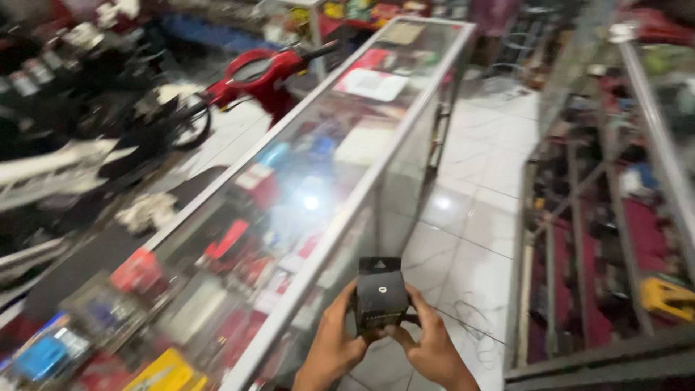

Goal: The person repeatedly picks packaged motorcycle parts from a wall display, walks to a glass counter, and places them on the surface. The person handles multiple items including yellow, black, and blue packaged parts, stacking them on the counter.

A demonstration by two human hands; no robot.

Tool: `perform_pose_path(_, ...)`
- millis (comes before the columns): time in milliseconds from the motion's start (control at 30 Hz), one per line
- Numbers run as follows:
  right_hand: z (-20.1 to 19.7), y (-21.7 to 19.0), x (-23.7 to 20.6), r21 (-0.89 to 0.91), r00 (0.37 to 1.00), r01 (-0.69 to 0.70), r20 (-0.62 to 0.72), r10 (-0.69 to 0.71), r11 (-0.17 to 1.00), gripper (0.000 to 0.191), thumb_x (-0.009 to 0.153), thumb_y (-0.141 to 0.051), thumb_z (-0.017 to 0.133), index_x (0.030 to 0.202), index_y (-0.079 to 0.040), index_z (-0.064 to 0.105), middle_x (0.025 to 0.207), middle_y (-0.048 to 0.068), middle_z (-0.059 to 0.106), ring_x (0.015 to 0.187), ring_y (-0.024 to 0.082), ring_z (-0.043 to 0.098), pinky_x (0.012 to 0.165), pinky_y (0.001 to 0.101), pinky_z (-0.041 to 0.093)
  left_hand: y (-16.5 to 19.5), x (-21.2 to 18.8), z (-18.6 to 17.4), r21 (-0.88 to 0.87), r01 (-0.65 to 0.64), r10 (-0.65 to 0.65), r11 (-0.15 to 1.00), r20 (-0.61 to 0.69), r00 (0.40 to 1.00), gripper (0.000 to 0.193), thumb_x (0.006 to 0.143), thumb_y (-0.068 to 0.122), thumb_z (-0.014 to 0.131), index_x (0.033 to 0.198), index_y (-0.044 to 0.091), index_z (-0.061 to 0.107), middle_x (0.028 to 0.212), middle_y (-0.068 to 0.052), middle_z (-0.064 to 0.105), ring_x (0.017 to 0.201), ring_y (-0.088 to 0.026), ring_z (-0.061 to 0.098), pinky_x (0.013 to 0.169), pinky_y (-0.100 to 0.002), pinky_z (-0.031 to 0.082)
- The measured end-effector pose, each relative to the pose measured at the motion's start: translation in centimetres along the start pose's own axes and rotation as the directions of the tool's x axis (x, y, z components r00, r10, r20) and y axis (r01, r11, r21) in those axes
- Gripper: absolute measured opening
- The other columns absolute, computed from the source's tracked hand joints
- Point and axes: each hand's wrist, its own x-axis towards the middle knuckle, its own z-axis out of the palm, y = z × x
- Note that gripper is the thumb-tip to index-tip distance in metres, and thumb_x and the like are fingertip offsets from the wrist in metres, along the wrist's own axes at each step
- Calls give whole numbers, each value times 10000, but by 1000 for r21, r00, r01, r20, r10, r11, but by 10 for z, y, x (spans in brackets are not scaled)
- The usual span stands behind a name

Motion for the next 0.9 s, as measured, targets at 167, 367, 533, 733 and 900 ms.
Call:
perform_pose_path(167, 87, -35, 51, 69, 986, 67, 150, -76, 995, 616, 783, 10, 770, 1351, -77, 549, 1166, 111, 743, 1116, 227, 726, 986, 357, 586, -26, -22, -83, 223, -89, 139, 971, -218, 966, 880, 713, 87, 910, 1460, 10, 449, 1361, -220, 622, 1293, -386, 598, 1054, -434, 471)
perform_pose_path(367, 170, -54, 117, -15, 902, 296, 334, -275, 955, 668, 730, 43, 780, 1348, -52, 545, 1196, 141, 724, 1145, 268, 691, 967, 375, 514, -47, -40, -158, 401, 153, 46, 903, -446, 894, 836, 771, 90, 819, 1490, 23, 400, 1364, -239, 580, 1246, -434, 572, 1026, -460, 466)
perform_pose_path(533, 230, -60, 210, 1, 813, 404, 458, -360, 915, 708, 756, 63, 686, 1420, -73, 483, 1223, 187, 724, 1197, 295, 690, 982, 374, 510, -43, -36, -220, 589, 327, 96, 739, -573, 814, 633, 812, 126, 758, 1397, 40, 533, 1351, -210, 607, 1233, -416, 566, 1046, -476, 446)
perform_pose_path(733, 305, -69, 317, -112, 719, 452, 632, -288, 885, 694, 765, -24, 751, 1398, -98, 475, 1157, 210, 717, 1112, 364, 697, 949, 416, 522, -41, -10, -291, 691, 495, 130, 527, -641, 756, 499, 803, 118, 721, 1278, 15, 606, 1265, -190, 627, 1187, -388, 578, 1023, -474, 451)
perform_pose_path(900, 366, -74, 361, 33, 532, 678, 668, -521, 734, 665, 763, -44, 773, 1357, -22, 473, 1167, 254, 689, 1116, 452, 640, 912, 479, 513, -69, 22, -321, 716, 563, 302, 413, -690, 658, 365, 876, 83, 641, 1236, 24, 652, 1292, -158, 651, 1247, -345, 584, 1077, -457, 447)
